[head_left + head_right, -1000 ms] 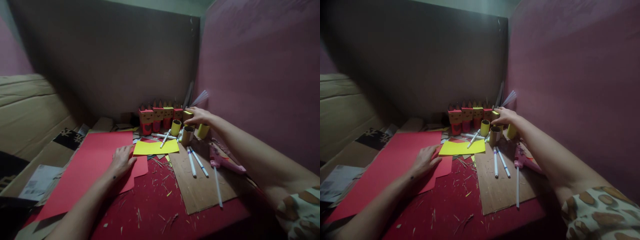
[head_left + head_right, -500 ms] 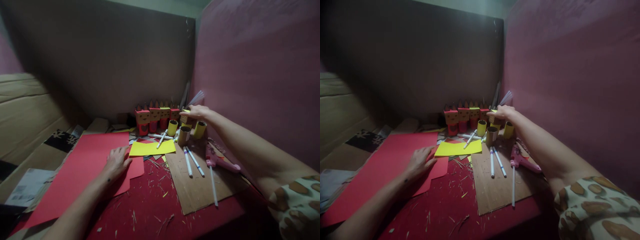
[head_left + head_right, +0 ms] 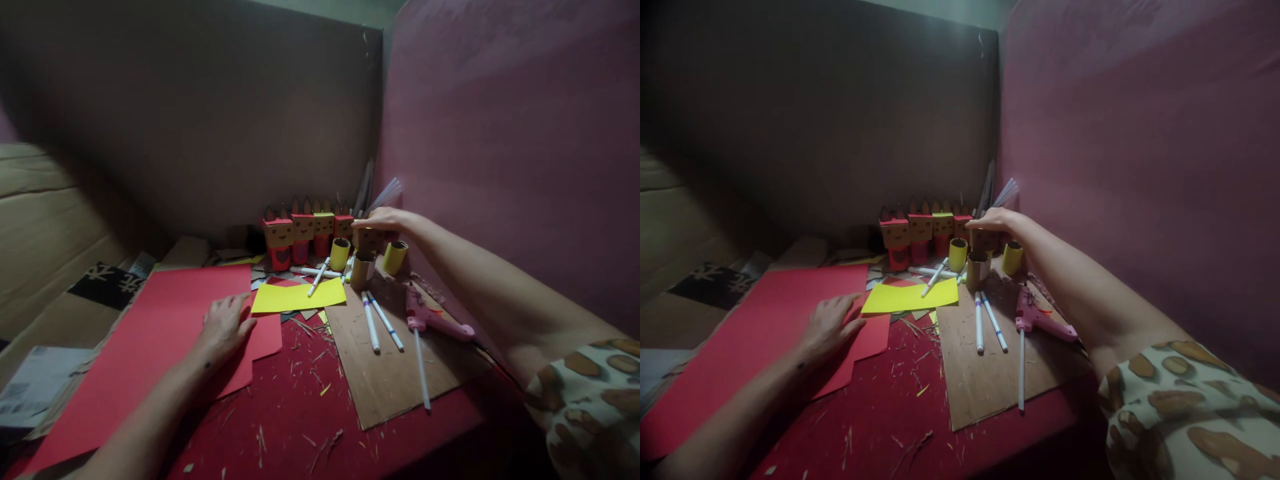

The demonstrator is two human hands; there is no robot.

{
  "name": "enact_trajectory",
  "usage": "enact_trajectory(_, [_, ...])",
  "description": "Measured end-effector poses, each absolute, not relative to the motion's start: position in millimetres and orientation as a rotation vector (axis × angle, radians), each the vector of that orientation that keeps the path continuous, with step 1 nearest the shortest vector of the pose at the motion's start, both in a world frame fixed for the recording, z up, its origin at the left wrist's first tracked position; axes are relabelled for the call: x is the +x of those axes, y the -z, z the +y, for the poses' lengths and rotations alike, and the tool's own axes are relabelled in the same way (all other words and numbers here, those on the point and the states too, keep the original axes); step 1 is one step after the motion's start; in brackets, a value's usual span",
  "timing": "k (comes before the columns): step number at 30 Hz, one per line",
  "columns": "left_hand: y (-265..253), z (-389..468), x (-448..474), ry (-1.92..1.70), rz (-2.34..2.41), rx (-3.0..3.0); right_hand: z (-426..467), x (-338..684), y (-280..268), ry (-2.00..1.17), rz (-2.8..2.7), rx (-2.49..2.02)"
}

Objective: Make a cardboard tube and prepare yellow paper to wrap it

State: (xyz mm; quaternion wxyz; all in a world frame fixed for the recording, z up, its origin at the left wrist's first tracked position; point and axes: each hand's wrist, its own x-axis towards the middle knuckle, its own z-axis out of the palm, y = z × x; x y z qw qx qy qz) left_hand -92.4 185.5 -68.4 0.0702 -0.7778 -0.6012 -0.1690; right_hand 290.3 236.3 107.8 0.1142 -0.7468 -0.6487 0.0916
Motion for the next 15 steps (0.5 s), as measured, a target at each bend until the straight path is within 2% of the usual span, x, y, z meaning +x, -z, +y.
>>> enact_trajectory(2, [67.3, 185.3, -91.8, 0.497, -1.813, -2.344, 238.3, 288.3, -109.5, -0.294, -1.879, -2.241])
enact_trajectory(15, [61.4, 179.9, -87.1, 0.423, -1.819, -2.315, 245.4, 288.0, -117.5, 0.033, -1.842, -2.309])
